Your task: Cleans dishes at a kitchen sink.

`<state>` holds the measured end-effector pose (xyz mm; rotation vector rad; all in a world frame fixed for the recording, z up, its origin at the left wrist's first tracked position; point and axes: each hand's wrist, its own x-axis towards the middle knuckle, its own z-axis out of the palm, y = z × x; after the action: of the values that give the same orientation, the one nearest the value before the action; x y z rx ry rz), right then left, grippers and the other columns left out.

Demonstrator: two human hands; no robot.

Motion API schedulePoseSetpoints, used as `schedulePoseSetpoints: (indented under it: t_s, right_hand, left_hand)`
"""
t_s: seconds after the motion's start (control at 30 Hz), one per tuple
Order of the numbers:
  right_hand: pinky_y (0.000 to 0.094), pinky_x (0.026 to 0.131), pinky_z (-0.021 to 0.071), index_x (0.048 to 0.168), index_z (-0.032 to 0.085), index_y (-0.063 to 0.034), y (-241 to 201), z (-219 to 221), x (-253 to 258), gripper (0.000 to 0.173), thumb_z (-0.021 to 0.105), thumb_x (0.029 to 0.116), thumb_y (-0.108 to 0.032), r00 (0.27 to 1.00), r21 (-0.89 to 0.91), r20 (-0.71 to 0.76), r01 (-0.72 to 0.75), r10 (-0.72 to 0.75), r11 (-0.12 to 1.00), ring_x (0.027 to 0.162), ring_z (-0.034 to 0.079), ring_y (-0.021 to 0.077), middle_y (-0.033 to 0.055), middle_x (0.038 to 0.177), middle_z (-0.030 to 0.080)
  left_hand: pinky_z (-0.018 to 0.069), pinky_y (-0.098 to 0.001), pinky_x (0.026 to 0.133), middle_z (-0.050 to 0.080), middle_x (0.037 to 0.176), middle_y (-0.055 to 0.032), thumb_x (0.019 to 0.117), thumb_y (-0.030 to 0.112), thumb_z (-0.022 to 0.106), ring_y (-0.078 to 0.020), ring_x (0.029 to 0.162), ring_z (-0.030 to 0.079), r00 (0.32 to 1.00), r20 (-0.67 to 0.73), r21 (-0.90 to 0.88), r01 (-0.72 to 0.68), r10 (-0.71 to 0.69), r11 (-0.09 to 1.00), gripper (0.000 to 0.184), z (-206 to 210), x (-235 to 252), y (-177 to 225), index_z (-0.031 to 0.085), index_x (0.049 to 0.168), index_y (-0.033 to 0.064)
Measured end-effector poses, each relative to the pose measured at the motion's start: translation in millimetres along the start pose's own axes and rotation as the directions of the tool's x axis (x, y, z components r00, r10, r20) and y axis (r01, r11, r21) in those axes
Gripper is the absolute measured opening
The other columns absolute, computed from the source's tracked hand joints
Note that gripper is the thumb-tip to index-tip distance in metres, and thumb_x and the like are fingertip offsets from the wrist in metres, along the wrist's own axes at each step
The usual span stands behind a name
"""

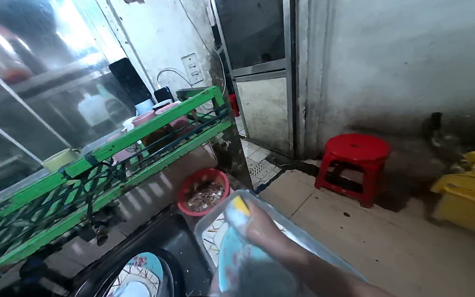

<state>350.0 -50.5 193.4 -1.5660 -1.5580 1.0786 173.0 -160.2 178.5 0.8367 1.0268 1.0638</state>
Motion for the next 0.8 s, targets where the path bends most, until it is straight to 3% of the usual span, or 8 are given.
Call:
schedulePoseSetpoints:
  t_s: [0.13,0.23,0.33,0.43,0.53,0.63,0.7,0.8]
  right_hand:
    - [0.0519,0.091,0.0581,0.126,0.069,-0.006,0,47,-48,0.062,0.086,0.0732,-0.034,0.734,-0.151,-0.12,0.652,-0.669,0.743,0.105,0.071,0.0312,0.0156,0.112,0.074]
    - [0.053,0.102,0.0514,0.142,0.055,-0.0039,18,11,-34,0.071,0.08,0.0781,-0.02,0.968,0.02,-0.068,0.242,-0.24,0.97,0.118,0.064,0.0332,0.0204,0.128,0.065]
    - [0.0568,0.102,0.0506,0.148,0.046,-0.005,40,-19,-16,0.073,0.076,0.084,-0.021,0.992,0.101,-0.084,-0.084,0.093,0.991,0.117,0.064,0.0363,0.0228,0.128,0.064]
    - [0.0566,0.1,0.0516,0.141,0.058,-0.0068,29,4,-50,0.067,0.079,0.0813,-0.029,0.968,-0.129,-0.023,0.245,-0.25,0.961,0.116,0.066,0.0342,0.0188,0.124,0.069]
    - [0.0531,0.099,0.0544,0.131,0.067,-0.0083,29,36,-62,0.063,0.085,0.0759,-0.034,0.787,-0.188,-0.115,0.582,-0.606,0.791,0.114,0.068,0.0317,0.015,0.12,0.072]
    - [0.0494,0.102,0.0523,0.142,0.054,-0.0014,53,2,-43,0.073,0.081,0.0797,-0.028,0.972,0.059,-0.162,0.184,-0.173,0.981,0.116,0.065,0.0301,0.0201,0.125,0.066]
    - [0.0538,0.102,0.0507,0.148,0.045,-0.0038,60,-22,-28,0.076,0.077,0.0816,-0.021,0.988,0.143,-0.117,-0.081,0.098,0.986,0.117,0.063,0.0338,0.0223,0.127,0.063]
    - [0.0561,0.1,0.0512,0.142,0.054,-0.0044,30,-11,-42,0.071,0.08,0.0784,-0.021,0.996,0.01,-0.032,0.078,-0.078,0.997,0.114,0.065,0.0351,0.0216,0.122,0.067]
  left_hand:
    - [0.0596,-0.0233,0.072,0.072,0.077,0.0053,0.08,-0.014,0.053,-0.0027,0.074,0.069,0.998,0.055,0.02,-0.001,0.0,1.0,0.03,-2,6,5,0.066,0.085,0.0124]
    - [0.0599,-0.0315,0.078,0.069,0.102,-0.0048,0.0744,-0.018,0.049,-0.0105,0.09,0.069,0.999,0.018,0.035,0.028,-0.028,0.999,0.058,2,6,-10,0.044,0.13,0.0]
    - [0.0599,-0.0337,0.077,0.066,0.105,-0.0087,0.0756,-0.016,0.049,-0.0128,0.089,0.068,0.997,-0.019,0.056,0.07,-0.069,0.996,0.062,1,8,-31,0.039,0.135,-0.003]
    - [0.0587,-0.0314,0.073,0.068,0.091,-0.0021,0.0878,-0.012,0.042,-0.0095,0.08,0.067,0.981,0.037,0.119,0.186,-0.191,0.975,0.04,11,8,-15,0.049,0.124,0.0032]
    - [0.0575,-0.0234,0.07,0.069,0.077,0.0072,0.0954,-0.009,0.042,-0.0017,0.072,0.066,0.987,0.006,0.148,0.157,-0.16,0.976,0.027,16,6,-7,0.059,0.096,0.0119]
    - [0.0578,-0.0283,0.073,0.065,0.098,-0.0025,0.0821,-0.015,0.046,-0.0067,0.083,0.066,0.989,0.02,0.145,0.141,-0.145,0.979,0.053,13,4,-21,0.041,0.133,0.0011]
    - [0.0586,-0.0295,0.071,0.065,0.098,-0.006,0.0754,-0.02,0.048,-0.009,0.083,0.067,0.985,-0.037,0.139,0.175,-0.171,0.975,0.06,16,2,-24,0.04,0.132,-0.0014]
    - [0.0571,-0.0294,0.073,0.064,0.098,-0.0062,0.0803,-0.021,0.047,-0.0099,0.083,0.065,0.969,-0.029,0.19,0.248,-0.247,0.95,0.051,23,4,-5,0.046,0.128,-0.0017]
